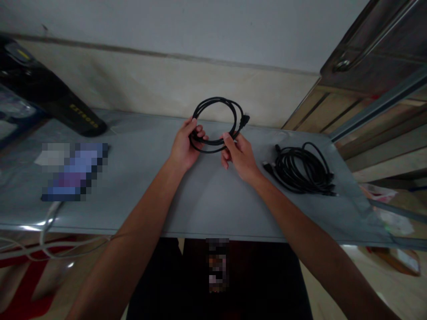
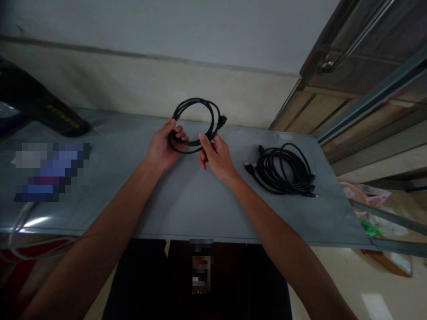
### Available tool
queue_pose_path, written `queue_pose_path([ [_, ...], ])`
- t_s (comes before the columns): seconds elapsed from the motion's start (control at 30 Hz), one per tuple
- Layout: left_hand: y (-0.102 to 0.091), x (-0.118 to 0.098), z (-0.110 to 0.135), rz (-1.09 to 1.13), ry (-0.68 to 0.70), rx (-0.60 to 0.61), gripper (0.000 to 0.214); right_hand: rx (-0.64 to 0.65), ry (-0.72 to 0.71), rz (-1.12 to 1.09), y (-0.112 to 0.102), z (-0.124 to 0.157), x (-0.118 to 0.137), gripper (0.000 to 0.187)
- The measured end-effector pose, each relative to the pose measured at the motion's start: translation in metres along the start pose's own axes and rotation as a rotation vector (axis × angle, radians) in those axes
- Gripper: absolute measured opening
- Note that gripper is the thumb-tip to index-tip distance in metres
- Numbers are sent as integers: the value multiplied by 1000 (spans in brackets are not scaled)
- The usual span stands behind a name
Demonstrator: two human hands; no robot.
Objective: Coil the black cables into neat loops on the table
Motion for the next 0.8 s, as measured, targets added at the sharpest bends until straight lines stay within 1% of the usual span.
queue_pose_path([
  [0.23,2,2,0,12,-42,36,20,-60,-15,-16,1,0,-4,57],
  [0.47,4,2,2,-22,-28,17,24,-53,7,-17,1,0,-5,61],
  [0.73,-5,3,-5,39,-45,36,17,-68,-36,-22,3,0,-5,59],
  [0.8,-6,2,-7,37,-47,20,15,-66,-41,-23,3,0,-4,59],
])
Point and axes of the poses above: each hand's wrist, its own z-axis away from the middle knuckle, its own y-axis out of the palm, x = y × z, the point moved 2 cm from there along -z, towards the middle knuckle, and after that the axes turned 14 degrees about z, right-handed, at the moved point
